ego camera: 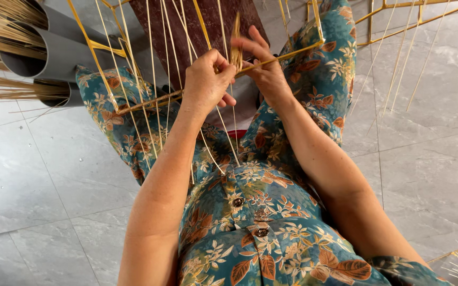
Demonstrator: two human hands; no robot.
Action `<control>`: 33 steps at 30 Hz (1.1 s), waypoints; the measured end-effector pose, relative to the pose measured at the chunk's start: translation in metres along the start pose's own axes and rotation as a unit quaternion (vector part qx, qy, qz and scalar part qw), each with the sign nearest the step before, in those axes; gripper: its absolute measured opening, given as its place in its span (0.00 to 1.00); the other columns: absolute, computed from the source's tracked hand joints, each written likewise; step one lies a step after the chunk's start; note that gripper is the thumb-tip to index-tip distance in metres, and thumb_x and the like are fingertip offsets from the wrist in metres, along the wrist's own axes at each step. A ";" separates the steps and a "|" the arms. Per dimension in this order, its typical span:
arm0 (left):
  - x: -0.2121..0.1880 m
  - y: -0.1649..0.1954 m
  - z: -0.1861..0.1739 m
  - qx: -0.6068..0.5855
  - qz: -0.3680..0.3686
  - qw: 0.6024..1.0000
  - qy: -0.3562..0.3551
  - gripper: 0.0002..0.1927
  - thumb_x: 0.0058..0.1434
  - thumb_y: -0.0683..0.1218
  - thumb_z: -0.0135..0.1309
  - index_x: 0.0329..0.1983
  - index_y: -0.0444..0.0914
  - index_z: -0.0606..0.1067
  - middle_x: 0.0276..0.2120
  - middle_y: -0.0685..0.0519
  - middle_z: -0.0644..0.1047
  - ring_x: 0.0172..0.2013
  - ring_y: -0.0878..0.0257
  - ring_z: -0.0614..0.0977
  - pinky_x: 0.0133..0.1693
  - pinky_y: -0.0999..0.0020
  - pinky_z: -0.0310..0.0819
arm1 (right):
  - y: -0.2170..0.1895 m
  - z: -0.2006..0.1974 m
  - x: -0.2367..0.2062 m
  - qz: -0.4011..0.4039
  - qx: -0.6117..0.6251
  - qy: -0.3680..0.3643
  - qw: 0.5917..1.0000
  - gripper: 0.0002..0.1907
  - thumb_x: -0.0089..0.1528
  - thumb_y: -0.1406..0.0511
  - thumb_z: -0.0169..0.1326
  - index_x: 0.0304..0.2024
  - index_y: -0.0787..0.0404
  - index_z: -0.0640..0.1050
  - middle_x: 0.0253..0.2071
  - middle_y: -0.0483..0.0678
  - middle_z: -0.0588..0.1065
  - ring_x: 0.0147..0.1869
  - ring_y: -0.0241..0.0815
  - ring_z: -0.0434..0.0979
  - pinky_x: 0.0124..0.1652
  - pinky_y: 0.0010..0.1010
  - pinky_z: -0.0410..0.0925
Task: The person weaves thin bamboo strips through a yellow metal frame using both hands. They repeatedly thread the strips through the frame's openings and pull them tight to form a woven pattern.
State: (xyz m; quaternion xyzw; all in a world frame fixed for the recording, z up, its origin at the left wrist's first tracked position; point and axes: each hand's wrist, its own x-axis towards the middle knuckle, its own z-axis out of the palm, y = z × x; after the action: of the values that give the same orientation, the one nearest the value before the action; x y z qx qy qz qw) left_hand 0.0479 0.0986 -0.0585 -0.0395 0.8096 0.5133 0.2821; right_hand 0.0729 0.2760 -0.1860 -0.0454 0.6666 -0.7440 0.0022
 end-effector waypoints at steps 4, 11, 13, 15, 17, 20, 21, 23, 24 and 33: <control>-0.001 -0.003 -0.003 -0.040 0.016 0.999 -0.007 0.08 0.69 0.47 0.51 0.36 0.38 0.72 0.29 0.53 0.83 0.17 0.65 0.85 0.12 0.77 0.73 | -0.022 -0.008 -0.019 0.125 -0.082 0.011 0.989 0.10 0.71 0.62 0.56 0.50 0.60 0.80 0.54 0.47 0.74 0.52 0.32 0.77 0.52 0.27 0.71; -0.007 -0.012 0.006 -0.084 0.066 0.993 0.052 0.05 0.70 0.46 0.53 0.39 0.39 0.73 0.31 0.52 0.80 0.19 0.64 0.86 0.13 0.76 0.74 | -0.092 0.002 -0.051 0.136 -0.194 -0.018 0.971 0.11 0.69 0.63 0.56 0.35 0.63 0.77 0.26 0.40 0.78 0.31 0.26 0.74 0.31 0.22 0.67; -0.012 -0.014 0.012 -0.102 0.090 0.986 0.095 0.04 0.69 0.44 0.54 0.40 0.39 0.73 0.35 0.50 0.80 0.20 0.65 0.87 0.13 0.76 0.74 | -0.108 0.005 -0.042 0.161 -0.241 -0.040 0.956 0.12 0.69 0.62 0.57 0.35 0.65 0.79 0.25 0.44 0.78 0.28 0.31 0.68 0.28 0.26 0.62; -0.014 -0.016 0.018 -0.087 0.145 0.976 0.136 0.04 0.70 0.43 0.55 0.39 0.39 0.73 0.43 0.50 0.79 0.21 0.66 0.87 0.16 0.76 0.77 | -0.118 0.005 -0.032 0.184 -0.133 -0.045 0.973 0.12 0.68 0.62 0.57 0.39 0.67 0.80 0.27 0.45 0.78 0.28 0.33 0.70 0.29 0.26 0.64; -0.014 -0.017 0.021 -0.063 0.194 0.962 0.179 0.03 0.68 0.41 0.55 0.38 0.38 0.74 0.50 0.47 0.76 0.22 0.66 0.87 0.16 0.75 0.78 | -0.123 0.000 -0.016 0.190 0.132 -0.035 0.972 0.13 0.69 0.62 0.56 0.45 0.68 0.81 0.32 0.45 0.79 0.33 0.35 0.79 0.36 0.25 0.73; -0.015 -0.016 0.024 -0.012 0.294 0.924 0.245 0.03 0.67 0.39 0.56 0.38 0.36 0.73 0.57 0.40 0.70 0.24 0.65 0.86 0.16 0.76 0.79 | -0.121 -0.007 0.005 0.206 0.179 -0.027 0.962 0.15 0.69 0.62 0.57 0.49 0.69 0.81 0.30 0.46 0.78 0.33 0.38 0.80 0.37 0.29 0.76; -0.016 -0.016 0.023 0.007 0.355 0.897 0.265 0.04 0.68 0.38 0.55 0.39 0.37 0.71 0.56 0.39 0.70 0.25 0.65 0.86 0.17 0.77 0.81 | -0.118 -0.009 0.009 0.215 0.185 -0.026 0.959 0.16 0.69 0.61 0.57 0.49 0.69 0.81 0.30 0.46 0.78 0.33 0.38 0.81 0.37 0.29 0.77; -0.016 -0.013 0.020 -0.009 0.317 0.922 0.223 0.05 0.69 0.38 0.53 0.43 0.36 0.68 0.51 0.41 0.75 0.24 0.63 0.85 0.17 0.77 0.80 | -0.114 -0.010 0.017 0.231 0.196 -0.026 0.953 0.19 0.69 0.58 0.56 0.49 0.70 0.82 0.30 0.45 0.78 0.33 0.39 0.82 0.37 0.29 0.77; -0.016 -0.012 0.016 -0.043 0.213 0.964 0.157 0.06 0.70 0.38 0.51 0.45 0.35 0.67 0.47 0.44 0.79 0.22 0.62 0.85 0.15 0.75 0.78 | -0.112 -0.010 0.020 0.232 0.203 -0.025 0.951 0.19 0.69 0.58 0.56 0.48 0.70 0.82 0.30 0.46 0.78 0.33 0.39 0.82 0.38 0.30 0.77; 0.005 0.009 -0.010 -0.011 0.019 0.998 -0.051 0.10 0.68 0.41 0.53 0.51 0.34 0.72 0.38 0.45 0.84 0.19 0.61 0.85 0.16 0.71 0.76 | -0.109 -0.018 0.013 0.201 0.187 0.031 0.961 0.20 0.69 0.56 0.52 0.50 0.67 0.81 0.32 0.48 0.82 0.36 0.38 0.84 0.40 0.31 0.79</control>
State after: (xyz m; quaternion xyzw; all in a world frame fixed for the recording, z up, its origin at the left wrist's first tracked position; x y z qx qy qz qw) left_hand 0.0367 0.0954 -0.0504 -0.0007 0.7891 0.5287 0.3129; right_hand 0.0648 0.3049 -0.0787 0.1134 0.5109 -0.8407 0.1393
